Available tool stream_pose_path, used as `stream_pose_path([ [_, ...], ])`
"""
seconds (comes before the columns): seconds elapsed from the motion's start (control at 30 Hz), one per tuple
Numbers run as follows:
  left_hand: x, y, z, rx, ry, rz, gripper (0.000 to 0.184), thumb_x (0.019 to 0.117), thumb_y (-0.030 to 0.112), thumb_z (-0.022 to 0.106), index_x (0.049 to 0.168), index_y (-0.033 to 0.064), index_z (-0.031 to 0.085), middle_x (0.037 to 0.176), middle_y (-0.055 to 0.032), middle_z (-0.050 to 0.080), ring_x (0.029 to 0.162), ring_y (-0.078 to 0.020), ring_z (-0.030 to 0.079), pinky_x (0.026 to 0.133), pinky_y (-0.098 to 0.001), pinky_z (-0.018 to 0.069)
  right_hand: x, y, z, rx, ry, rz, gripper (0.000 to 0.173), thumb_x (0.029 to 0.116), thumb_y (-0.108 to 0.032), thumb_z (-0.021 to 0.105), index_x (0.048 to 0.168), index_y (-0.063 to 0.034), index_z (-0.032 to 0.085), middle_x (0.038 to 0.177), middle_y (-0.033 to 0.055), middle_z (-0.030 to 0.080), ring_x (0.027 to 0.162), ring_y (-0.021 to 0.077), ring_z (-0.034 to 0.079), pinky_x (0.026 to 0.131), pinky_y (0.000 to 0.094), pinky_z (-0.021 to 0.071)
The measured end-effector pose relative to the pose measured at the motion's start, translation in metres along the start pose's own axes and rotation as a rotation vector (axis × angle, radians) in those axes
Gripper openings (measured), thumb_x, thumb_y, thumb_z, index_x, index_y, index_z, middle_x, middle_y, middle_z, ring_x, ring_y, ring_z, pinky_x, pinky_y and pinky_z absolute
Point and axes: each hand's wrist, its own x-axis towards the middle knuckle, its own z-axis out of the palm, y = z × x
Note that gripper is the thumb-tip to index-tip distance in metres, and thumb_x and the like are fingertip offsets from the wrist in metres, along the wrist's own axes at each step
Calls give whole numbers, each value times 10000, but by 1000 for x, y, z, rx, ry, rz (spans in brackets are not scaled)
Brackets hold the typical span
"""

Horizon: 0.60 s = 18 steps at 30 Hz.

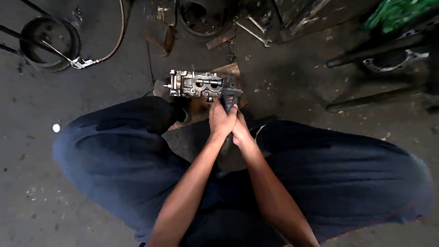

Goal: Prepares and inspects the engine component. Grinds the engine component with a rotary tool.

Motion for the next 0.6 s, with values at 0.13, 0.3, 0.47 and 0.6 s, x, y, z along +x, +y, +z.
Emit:
stream_pose_path([
  [0.13,-2,-1,2,-33,35,0,555,982,368,656,1408,39,518,1265,-196,647,1179,-323,640,989,-568,525,-1,-2,-2,-17,-20,8,331,1081,-247,501,1372,-99,557,1133,107,684,1013,171,677,874,372,582],
  [0.3,2,-3,-3,-10,-1,39,509,982,376,653,1354,43,557,1213,-189,667,1130,-326,659,949,-576,540,-1,-2,4,17,10,-4,322,1063,-222,541,1364,-110,557,1110,96,688,985,172,676,843,377,580],
  [0.47,0,1,-2,-38,23,29,514,994,375,637,1374,41,544,1252,-190,650,1173,-320,638,986,-569,519,1,-6,1,-17,-4,6,328,1082,-244,508,1376,-108,556,1125,113,685,997,182,677,859,388,579],
  [0.6,2,-7,-2,3,12,84,477,986,374,640,1332,50,586,1232,-181,667,1152,-320,653,964,-577,534,0,2,3,31,-13,-29,351,1046,-217,561,1385,-127,545,1147,94,685,1013,176,671,859,391,577],
])
